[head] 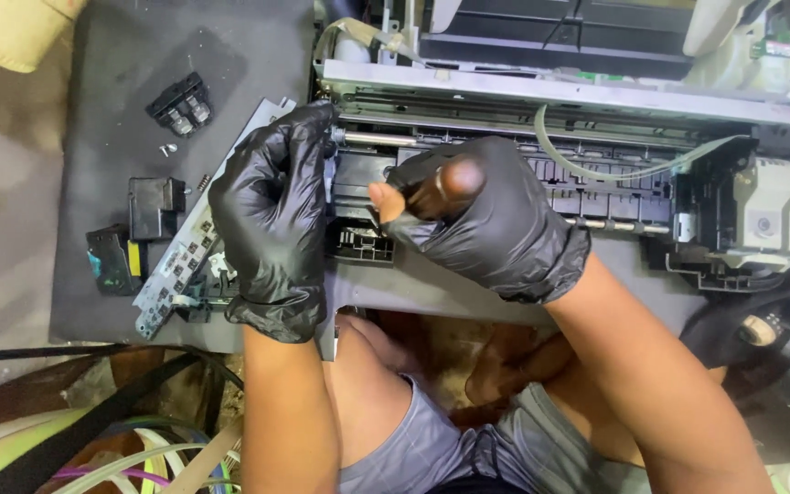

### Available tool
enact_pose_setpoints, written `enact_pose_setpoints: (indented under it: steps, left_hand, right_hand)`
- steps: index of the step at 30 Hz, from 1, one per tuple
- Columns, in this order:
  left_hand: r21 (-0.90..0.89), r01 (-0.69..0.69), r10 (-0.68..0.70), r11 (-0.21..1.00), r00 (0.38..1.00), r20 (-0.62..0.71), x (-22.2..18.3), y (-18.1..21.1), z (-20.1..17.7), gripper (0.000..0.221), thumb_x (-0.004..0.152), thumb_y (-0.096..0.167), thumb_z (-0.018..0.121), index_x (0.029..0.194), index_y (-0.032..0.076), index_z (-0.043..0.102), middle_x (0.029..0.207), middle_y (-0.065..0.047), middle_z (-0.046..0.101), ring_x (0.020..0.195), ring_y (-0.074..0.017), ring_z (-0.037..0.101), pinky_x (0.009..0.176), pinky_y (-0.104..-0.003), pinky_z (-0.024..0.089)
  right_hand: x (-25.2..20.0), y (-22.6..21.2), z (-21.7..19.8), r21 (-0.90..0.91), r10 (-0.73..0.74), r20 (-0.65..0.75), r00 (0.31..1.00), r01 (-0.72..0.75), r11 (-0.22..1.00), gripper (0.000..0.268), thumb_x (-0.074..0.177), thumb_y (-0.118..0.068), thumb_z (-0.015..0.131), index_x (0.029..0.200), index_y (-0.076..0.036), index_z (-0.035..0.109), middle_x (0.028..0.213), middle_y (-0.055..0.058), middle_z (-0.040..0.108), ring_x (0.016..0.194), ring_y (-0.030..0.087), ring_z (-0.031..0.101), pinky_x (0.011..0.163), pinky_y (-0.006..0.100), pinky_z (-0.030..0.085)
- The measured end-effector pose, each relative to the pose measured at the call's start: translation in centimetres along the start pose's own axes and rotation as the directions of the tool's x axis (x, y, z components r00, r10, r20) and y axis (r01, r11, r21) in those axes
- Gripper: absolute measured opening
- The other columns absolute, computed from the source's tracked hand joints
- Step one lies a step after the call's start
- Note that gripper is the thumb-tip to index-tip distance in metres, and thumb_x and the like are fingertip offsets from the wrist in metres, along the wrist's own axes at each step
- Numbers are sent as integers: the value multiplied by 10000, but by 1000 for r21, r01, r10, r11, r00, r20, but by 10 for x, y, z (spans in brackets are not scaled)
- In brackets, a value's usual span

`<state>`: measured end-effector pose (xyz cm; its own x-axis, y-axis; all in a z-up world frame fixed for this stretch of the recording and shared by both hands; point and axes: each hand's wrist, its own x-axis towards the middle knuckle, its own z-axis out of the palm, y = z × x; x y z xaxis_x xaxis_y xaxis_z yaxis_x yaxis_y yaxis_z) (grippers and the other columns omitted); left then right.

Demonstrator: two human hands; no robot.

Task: Disassembling a printer to remove internal base components using a screwdriver and manual manipulation.

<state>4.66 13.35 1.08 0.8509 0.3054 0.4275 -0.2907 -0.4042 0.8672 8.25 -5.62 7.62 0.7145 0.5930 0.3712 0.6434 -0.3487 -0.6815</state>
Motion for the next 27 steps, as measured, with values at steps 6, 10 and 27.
enact_pose_setpoints:
  steps: [6, 10, 27]
  left_hand:
    - [-78, -39, 42, 996, 998, 41, 4, 19, 0, 177, 1017, -47, 583, 1158, -70, 688, 1161, -162, 727, 946, -189, 685, 850, -283, 557]
    - [-66, -51, 54, 997, 997, 46, 4, 17, 0, 178, 997, -88, 604, 1152, -71, 688, 1139, -157, 731, 945, -197, 692, 865, -292, 565]
    - [-204, -257, 277, 945, 958, 76, -13, 33, 3, 520, 1021, 477, 588, 1328, 58, 607, 1301, -152, 666, 1213, -293, 722, 1163, -424, 635]
  right_hand:
    - [0, 4, -2, 8, -24, 33, 999, 23, 1000, 299, 931, -134, 749, 664, -24, 671, 494, 7, 521, 413, 191, 354, 422, 311, 328]
    - [-1, 6, -4, -25, 26, 79, 997, -24, 999, 322, 948, -188, 731, 663, -55, 663, 485, -7, 453, 423, 187, 325, 419, 323, 287]
    - [6, 29, -2, -151, -38, 257, 966, 79, 985, 827, 1018, -597, 38, 575, -137, 564, 519, 12, 460, 420, 242, 408, 520, 363, 370]
